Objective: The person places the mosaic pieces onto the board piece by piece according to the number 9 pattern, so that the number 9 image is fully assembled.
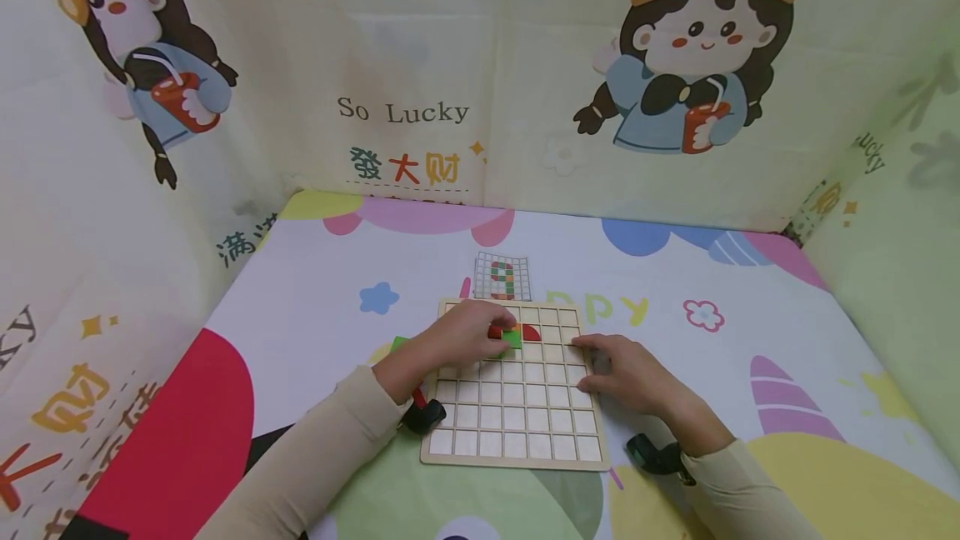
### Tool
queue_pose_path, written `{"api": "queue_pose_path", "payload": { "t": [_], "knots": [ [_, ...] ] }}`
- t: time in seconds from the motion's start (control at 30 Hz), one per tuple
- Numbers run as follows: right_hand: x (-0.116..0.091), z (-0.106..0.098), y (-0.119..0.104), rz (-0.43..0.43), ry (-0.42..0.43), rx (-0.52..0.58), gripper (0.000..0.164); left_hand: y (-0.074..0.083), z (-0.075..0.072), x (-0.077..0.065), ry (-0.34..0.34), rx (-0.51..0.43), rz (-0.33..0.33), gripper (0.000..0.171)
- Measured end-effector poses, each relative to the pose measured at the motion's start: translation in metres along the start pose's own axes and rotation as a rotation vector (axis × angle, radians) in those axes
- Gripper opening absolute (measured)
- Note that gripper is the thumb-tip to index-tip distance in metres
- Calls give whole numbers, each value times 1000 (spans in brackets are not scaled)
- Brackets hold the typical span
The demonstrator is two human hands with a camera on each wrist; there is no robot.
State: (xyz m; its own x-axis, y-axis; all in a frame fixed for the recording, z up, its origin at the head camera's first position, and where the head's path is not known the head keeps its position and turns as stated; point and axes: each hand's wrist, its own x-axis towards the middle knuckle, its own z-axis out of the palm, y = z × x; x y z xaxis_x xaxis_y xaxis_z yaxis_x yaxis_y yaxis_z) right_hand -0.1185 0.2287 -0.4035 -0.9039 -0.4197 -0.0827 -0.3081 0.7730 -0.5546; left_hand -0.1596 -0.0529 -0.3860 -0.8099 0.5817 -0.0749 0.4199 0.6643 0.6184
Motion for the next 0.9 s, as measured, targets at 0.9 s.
{"api": "queue_pose_path", "payload": {
  "t": [0.9],
  "knots": [
    [1, 0, 1, -1, -1, 1, 57, 10, 13, 16, -36, 66, -2, 26]
  ]
}}
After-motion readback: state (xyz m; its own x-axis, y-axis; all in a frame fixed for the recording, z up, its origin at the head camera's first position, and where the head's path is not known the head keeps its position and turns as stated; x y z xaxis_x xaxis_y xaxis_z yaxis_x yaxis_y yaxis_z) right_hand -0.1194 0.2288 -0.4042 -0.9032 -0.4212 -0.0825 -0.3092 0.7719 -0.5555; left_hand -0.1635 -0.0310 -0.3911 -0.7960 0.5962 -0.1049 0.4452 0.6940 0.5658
